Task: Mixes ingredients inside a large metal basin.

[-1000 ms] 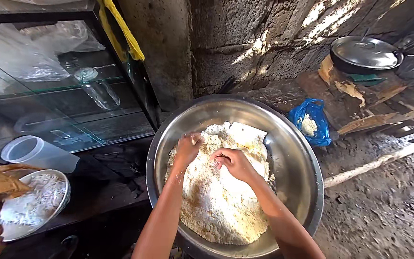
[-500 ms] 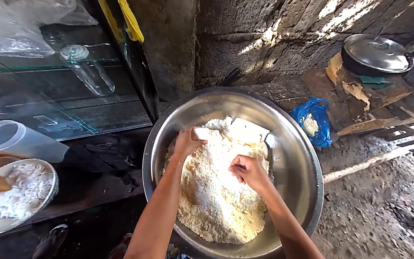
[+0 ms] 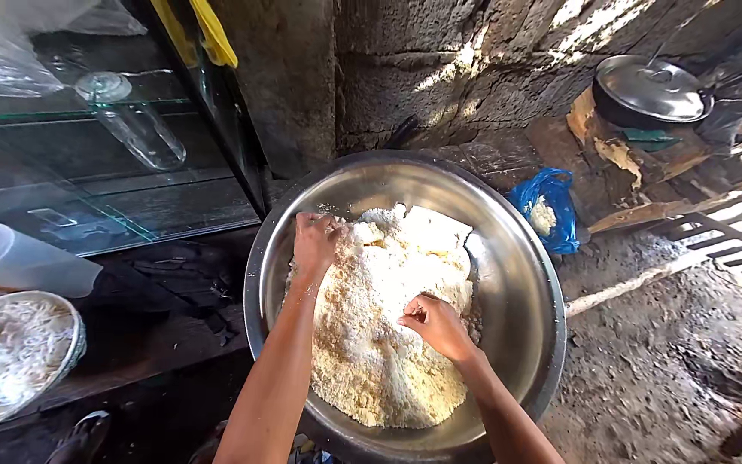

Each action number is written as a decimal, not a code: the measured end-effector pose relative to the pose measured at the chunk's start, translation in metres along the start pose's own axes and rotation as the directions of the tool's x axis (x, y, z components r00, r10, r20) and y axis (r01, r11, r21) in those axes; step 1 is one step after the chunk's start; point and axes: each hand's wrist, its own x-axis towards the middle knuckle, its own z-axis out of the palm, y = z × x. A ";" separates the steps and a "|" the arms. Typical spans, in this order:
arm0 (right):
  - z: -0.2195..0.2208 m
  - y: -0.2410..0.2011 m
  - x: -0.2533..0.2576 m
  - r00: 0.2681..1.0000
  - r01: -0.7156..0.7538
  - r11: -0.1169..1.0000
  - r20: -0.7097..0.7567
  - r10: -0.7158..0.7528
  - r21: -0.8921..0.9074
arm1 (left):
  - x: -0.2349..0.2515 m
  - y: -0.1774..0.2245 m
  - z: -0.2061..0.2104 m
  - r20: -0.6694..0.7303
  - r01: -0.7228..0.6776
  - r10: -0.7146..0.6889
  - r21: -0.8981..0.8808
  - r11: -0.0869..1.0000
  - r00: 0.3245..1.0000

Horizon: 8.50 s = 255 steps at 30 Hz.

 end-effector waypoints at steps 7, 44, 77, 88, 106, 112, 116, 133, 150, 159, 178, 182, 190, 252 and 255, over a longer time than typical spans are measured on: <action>-0.015 -0.006 -0.006 0.989 0.051 0.986 -0.145 -0.027 0.162 | -0.010 0.014 0.036 0.130 -0.106 0.093 0.100 0.989 0.987; -0.009 -0.034 0.018 0.968 -0.102 0.775 -0.119 0.223 0.624 | 0.069 0.031 0.008 0.278 0.154 0.073 -0.710 0.687 0.958; 0.000 -0.060 0.077 0.985 0.172 0.980 -0.015 -0.175 -0.103 | 0.063 0.048 -0.006 0.396 0.405 -0.158 -0.914 0.027 0.905; -0.054 -0.028 0.025 0.942 0.133 0.928 -0.336 -0.010 0.347 | 0.059 0.048 -0.003 0.472 0.462 -0.044 -0.834 0.302 0.880; -0.014 -0.081 0.110 0.833 0.291 0.696 -0.531 0.153 0.657 | -0.040 0.122 0.022 0.576 0.539 0.143 -0.810 0.230 0.805; -0.003 -0.087 0.128 0.845 0.332 0.834 -0.532 -0.056 0.440 | -0.021 0.106 0.010 0.559 0.540 0.049 -0.818 0.199 0.828; -0.006 -0.087 0.131 0.824 0.351 0.875 -0.553 -0.121 0.333 | -0.016 0.106 0.010 0.562 0.545 0.103 -0.824 0.153 0.821; 0.033 -0.076 0.228 0.740 0.595 0.676 -0.032 -0.672 -0.435 | 0.054 0.038 -0.041 0.288 0.303 -0.127 -0.726 0.618 0.949; 0.020 -0.101 0.204 0.979 0.148 0.901 -0.187 -0.076 0.409 | 0.073 0.030 -0.018 0.191 0.279 -0.203 -0.675 0.683 0.960; 0.068 -0.071 0.103 0.777 0.550 0.835 -0.352 -0.521 -0.022 | 0.072 0.022 0.004 0.450 0.189 -0.074 -0.218 0.957 0.890; -0.065 -0.078 0.167 0.988 0.145 0.989 0.055 -0.147 0.025 | 0.071 0.027 -0.006 0.472 0.106 -0.074 -0.041 0.994 0.878; -0.064 -0.051 0.231 0.988 -0.151 0.812 -0.073 0.134 -0.563 | 0.072 0.030 -0.007 0.509 0.106 -0.080 -0.023 0.994 0.857; -0.071 -0.025 0.230 1.000 -0.006 0.997 -0.022 0.007 0.071 | 0.078 0.031 -0.005 0.568 0.045 -0.050 0.023 0.999 0.822; 0.018 -0.066 0.116 1.000 0.011 0.995 0.013 -0.010 -0.100 | -0.029 0.026 -0.019 0.469 0.042 -0.362 0.565 0.824 0.805; 0.031 -0.076 0.087 0.994 0.045 0.991 0.108 -0.031 -0.126 | -0.061 0.026 -0.032 0.455 0.018 -0.360 0.601 0.799 0.814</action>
